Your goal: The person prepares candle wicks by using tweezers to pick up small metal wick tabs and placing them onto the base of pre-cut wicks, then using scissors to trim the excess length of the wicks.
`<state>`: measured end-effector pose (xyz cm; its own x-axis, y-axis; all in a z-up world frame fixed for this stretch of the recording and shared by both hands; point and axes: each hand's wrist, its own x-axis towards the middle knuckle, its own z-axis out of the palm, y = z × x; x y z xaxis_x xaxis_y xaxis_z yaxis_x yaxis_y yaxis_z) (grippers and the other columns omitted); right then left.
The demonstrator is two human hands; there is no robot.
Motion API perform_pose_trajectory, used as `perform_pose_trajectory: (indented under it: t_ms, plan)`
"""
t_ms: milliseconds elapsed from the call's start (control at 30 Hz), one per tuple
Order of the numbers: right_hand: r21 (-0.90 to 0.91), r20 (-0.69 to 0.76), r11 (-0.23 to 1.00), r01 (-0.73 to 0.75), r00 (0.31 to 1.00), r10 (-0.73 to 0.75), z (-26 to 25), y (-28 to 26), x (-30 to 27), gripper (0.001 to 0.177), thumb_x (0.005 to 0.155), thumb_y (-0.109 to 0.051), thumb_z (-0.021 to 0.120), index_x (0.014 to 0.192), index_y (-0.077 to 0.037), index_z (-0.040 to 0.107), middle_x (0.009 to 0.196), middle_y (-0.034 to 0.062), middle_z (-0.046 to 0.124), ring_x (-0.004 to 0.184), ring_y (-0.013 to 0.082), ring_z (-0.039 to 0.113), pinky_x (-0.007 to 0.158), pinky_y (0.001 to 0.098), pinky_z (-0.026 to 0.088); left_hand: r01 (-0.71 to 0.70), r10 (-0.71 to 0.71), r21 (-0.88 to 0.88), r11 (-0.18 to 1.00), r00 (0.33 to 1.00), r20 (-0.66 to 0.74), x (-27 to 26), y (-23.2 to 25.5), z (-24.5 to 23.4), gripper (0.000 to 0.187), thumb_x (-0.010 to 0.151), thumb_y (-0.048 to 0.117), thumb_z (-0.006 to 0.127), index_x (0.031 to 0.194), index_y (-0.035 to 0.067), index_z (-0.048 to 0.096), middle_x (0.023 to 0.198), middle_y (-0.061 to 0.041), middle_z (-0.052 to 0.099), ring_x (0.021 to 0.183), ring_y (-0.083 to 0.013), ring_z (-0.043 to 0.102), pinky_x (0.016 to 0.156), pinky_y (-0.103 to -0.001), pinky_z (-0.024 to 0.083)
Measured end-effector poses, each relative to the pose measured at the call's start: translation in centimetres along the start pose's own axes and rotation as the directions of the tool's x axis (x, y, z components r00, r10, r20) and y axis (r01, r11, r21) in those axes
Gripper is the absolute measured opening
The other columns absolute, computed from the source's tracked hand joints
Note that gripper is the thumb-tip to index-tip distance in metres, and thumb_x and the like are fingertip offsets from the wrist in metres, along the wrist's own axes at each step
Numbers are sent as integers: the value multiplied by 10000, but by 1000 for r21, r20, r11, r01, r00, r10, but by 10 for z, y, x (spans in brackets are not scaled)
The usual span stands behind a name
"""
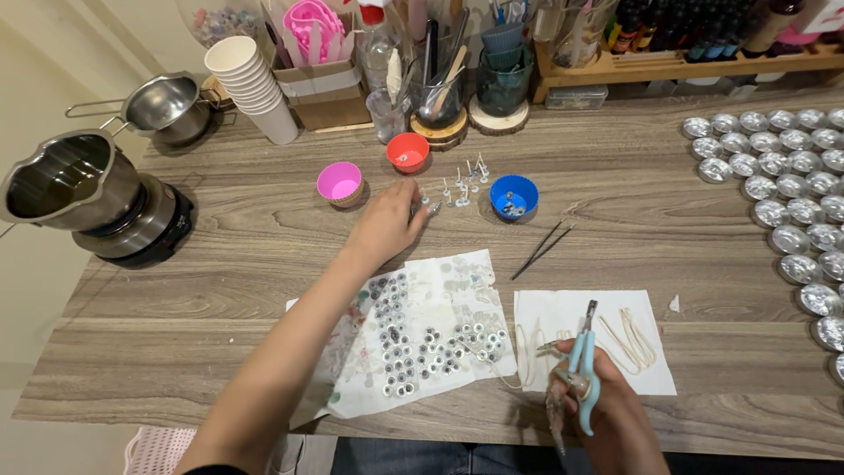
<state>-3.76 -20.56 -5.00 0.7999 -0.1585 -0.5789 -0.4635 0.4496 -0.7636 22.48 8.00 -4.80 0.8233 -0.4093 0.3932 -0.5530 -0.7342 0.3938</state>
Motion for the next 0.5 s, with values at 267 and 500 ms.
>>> perform_pose_trajectory:
  t_ms: [267, 500]
  plan:
    - [97, 95, 991, 95, 990, -104, -4, -3, -11, 460, 889, -129, 482, 1328, -9, 552, 770, 107, 554, 641, 202, 516, 549, 409, 465, 254, -251, 31, 967, 924, 288, 7, 22, -41, 299, 994, 305, 667, 1036, 34, 549, 922, -166, 670, 868, -321, 686, 793, -428, 552]
    - [-372, 86, 817, 440, 893, -441, -23, -16, -14, 649, 999, -74, 636, 1644, -84, 569, 1004, 127, 718, 802, 161, 616, 722, 305, 517, -30, 34, -221, 975, 999, 14, -86, 88, -64, 289, 907, 144, 707, 1144, 33, 584, 1019, -145, 645, 995, -302, 636, 917, -419, 509]
